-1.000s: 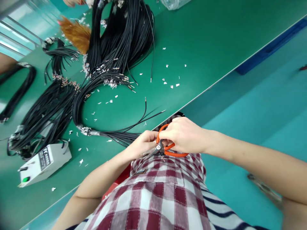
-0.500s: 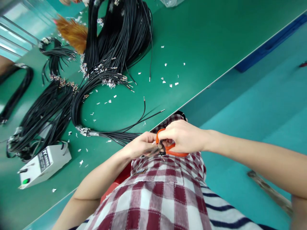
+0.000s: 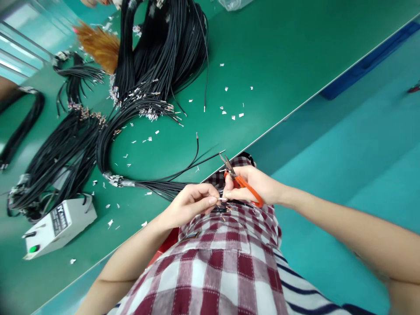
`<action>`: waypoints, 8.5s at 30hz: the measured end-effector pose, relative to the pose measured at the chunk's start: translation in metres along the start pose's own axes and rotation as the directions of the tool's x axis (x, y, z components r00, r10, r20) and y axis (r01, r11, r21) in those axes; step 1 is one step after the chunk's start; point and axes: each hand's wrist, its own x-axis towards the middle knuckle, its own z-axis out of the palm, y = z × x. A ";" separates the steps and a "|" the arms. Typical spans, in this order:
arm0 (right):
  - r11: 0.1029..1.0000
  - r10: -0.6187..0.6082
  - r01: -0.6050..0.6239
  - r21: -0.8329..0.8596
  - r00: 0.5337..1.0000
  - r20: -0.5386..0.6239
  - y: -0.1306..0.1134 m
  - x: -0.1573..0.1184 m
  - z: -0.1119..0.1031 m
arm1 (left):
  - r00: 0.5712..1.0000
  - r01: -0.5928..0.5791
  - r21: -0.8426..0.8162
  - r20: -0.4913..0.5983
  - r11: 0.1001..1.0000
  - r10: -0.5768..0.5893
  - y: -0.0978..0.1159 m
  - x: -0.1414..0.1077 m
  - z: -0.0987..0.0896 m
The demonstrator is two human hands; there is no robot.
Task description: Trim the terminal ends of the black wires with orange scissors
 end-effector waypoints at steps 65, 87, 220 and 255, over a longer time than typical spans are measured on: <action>0.706 -0.116 0.369 0.605 0.902 -0.415 0.035 0.050 0.041 | 0.897 -0.249 -0.321 -0.433 0.914 0.092 -0.011 0.016 0.003; 0.869 -0.253 0.434 0.238 0.802 -0.541 0.024 0.036 0.040 | 0.899 -0.248 -0.318 -0.427 0.915 0.096 -0.012 0.015 0.005; 0.787 -0.609 0.421 -0.451 0.645 -0.461 0.034 0.027 0.037 | 0.883 -0.266 -0.477 -0.470 0.838 0.013 -0.013 0.018 0.006; -0.118 -0.798 -0.170 -0.978 0.602 -0.008 0.021 0.030 0.013 | 0.930 -0.233 -0.625 -0.368 0.745 -0.018 -0.003 0.010 -0.003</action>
